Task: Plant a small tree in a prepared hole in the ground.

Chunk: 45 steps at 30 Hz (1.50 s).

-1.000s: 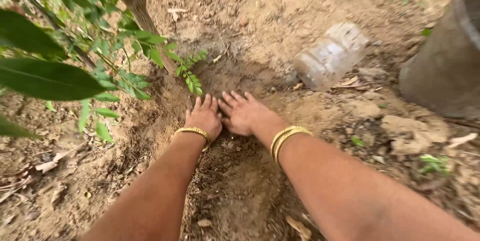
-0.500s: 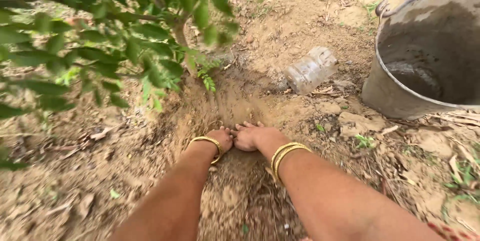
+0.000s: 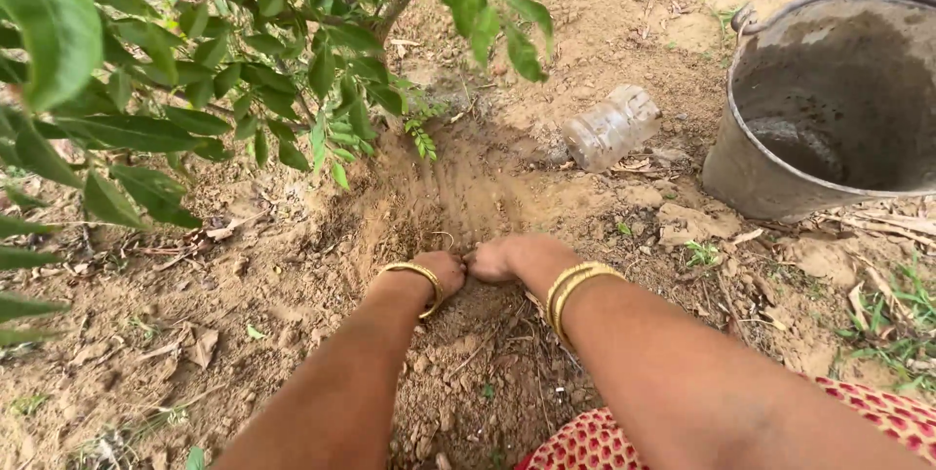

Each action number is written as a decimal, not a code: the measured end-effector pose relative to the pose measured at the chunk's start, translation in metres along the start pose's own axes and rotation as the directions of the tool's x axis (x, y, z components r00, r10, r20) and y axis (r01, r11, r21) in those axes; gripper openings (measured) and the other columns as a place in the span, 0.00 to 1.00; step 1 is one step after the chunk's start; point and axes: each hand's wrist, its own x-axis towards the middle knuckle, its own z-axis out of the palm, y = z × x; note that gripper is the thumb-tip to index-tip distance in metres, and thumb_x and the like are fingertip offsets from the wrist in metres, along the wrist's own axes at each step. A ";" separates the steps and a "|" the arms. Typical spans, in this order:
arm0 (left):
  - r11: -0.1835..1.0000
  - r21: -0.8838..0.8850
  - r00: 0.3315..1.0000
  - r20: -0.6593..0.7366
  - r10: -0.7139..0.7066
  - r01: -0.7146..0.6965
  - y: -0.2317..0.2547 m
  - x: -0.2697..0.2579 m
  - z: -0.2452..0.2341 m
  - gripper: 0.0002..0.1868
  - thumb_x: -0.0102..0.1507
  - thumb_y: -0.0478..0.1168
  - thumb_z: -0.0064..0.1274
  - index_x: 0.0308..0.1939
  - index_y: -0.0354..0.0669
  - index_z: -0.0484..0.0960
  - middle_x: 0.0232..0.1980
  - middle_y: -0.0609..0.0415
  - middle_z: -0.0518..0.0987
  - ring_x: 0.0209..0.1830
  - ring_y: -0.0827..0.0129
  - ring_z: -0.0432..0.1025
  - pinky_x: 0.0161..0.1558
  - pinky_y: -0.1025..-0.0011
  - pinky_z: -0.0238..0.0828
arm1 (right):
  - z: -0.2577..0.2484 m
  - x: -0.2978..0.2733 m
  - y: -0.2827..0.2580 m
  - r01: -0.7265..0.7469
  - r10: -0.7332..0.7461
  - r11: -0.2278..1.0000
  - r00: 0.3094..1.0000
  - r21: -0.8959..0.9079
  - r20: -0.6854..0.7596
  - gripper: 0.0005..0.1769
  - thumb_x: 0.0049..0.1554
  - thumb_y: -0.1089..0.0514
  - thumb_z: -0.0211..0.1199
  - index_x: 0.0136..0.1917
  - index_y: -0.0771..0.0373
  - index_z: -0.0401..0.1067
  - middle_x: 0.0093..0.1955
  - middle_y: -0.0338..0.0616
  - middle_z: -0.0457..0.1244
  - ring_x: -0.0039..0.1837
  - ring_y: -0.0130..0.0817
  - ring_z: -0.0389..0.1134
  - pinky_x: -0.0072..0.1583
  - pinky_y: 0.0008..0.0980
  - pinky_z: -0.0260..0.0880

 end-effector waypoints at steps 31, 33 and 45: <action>0.856 0.516 0.973 -0.205 0.106 0.016 -0.085 0.158 -0.001 0.30 0.73 0.53 0.22 0.79 0.52 0.51 0.84 0.53 0.37 0.83 0.48 0.30 0.79 0.50 0.32 | 0.000 0.117 -0.031 0.050 -0.045 0.999 0.976 0.018 -0.212 0.40 0.64 0.40 0.44 0.83 0.42 0.31 0.87 0.35 0.23 0.86 0.41 0.21 0.81 0.56 0.23; 0.772 0.635 0.996 -0.039 0.075 -0.033 -0.083 0.152 0.003 0.31 0.73 0.52 0.26 0.80 0.52 0.48 0.84 0.52 0.35 0.84 0.53 0.30 0.79 0.47 0.29 | 0.000 0.097 -0.034 0.055 -0.052 0.998 0.989 0.016 -0.135 0.38 0.66 0.40 0.41 0.84 0.41 0.32 0.87 0.37 0.22 0.86 0.41 0.21 0.81 0.56 0.22; 0.650 0.738 0.978 0.069 0.197 -0.183 -0.104 0.101 0.035 0.18 0.72 0.34 0.36 0.62 0.37 0.76 0.70 0.42 0.71 0.65 0.58 0.72 0.66 0.63 0.70 | 0.044 0.124 -0.024 0.185 -0.197 0.977 0.974 -0.110 -0.110 0.32 0.67 0.44 0.26 0.83 0.44 0.44 0.87 0.44 0.30 0.85 0.48 0.34 0.81 0.50 0.36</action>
